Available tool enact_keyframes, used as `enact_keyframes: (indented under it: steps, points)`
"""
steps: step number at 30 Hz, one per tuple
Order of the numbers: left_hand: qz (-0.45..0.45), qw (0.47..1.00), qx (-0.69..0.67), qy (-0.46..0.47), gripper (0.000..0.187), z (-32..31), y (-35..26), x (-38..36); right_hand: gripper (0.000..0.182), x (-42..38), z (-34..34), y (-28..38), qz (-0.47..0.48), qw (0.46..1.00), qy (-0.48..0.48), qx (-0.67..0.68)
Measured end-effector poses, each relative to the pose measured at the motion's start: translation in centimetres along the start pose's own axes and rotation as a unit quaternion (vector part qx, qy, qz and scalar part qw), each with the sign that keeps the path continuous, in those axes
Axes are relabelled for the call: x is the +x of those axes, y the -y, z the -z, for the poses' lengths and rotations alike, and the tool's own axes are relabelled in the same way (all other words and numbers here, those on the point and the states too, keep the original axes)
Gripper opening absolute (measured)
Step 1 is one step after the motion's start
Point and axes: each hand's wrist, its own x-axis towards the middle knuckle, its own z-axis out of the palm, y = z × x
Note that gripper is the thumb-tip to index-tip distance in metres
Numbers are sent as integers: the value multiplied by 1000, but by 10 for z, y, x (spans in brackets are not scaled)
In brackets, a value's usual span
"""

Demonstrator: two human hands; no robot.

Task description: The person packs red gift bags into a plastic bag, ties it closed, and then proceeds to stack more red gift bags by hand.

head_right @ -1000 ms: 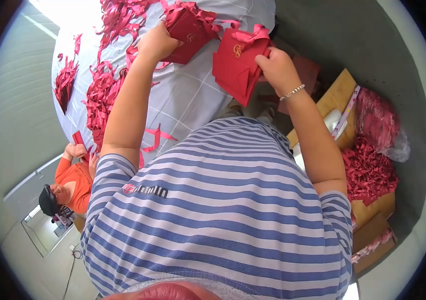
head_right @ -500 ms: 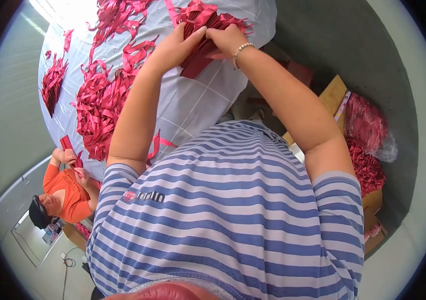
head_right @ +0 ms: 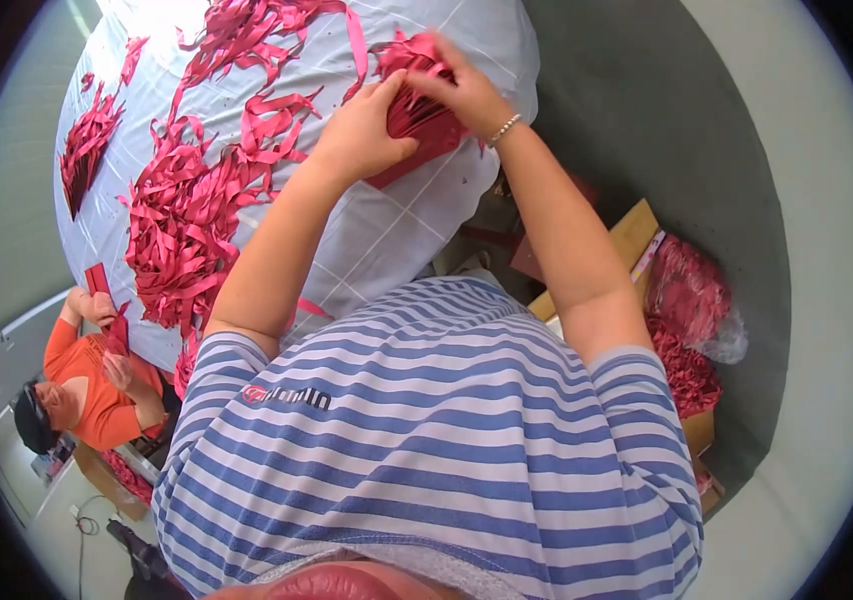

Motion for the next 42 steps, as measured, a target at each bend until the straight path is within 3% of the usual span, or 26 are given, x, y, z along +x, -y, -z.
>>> enact_keyframes:
  steps: [3,4,7,8,12,15,18,20,26,28,31,32,35,36,39,42]
  points:
    - [-16,1000,-12,-17,89,1,8,-2,40,8,-6,-4,11,997,47,-64]
    - [7,1000,4,-7,95,3,5,-4,26,8,-10,-3,-9,999,19,-31]
    - [65,987,-19,-145,103,4,-5,-25,21,10,-15,-5,-52,999,7,4]
    - [70,979,-72,-177,114,1,-1,-32,18,14,-15,-17,-16,1000,-6,-21]
    - [-82,894,-327,-295,125,-52,44,-54,18,13,-17,-32,33,999,-23,-20]
    - [-96,850,-399,-329,127,-84,55,-57,22,13,-16,-27,27,1000,6,-2]
    - [-54,847,-339,-406,125,-97,40,-41,29,10,-7,2,-95,977,119,147]
    - [-51,819,-352,-449,122,-103,35,-31,32,6,-1,8,-69,984,130,95]
    - [-32,900,-171,-400,109,-77,11,-47,31,3,-2,-7,5,997,70,-36]
    - [-40,906,-182,-381,103,-92,21,-44,30,11,-6,-13,3,998,51,-45]
    - [-10,895,-233,-381,92,-100,23,-37,27,35,-12,-28,145,986,34,-81]
    - [8,890,-255,-377,91,-98,24,-36,29,37,-11,-30,140,986,49,-79]
    - [6,887,-269,-374,88,-103,32,-34,38,42,-2,-26,-1,967,109,232]
    - [-3,888,-265,-377,86,-101,33,-31,49,39,5,-23,-13,960,151,235]
    - [-27,882,-279,-380,87,-99,26,-30,55,21,2,-23,-129,926,148,324]
    - [-47,876,-274,-395,86,-98,23,-35,59,16,10,-18,-81,942,195,260]
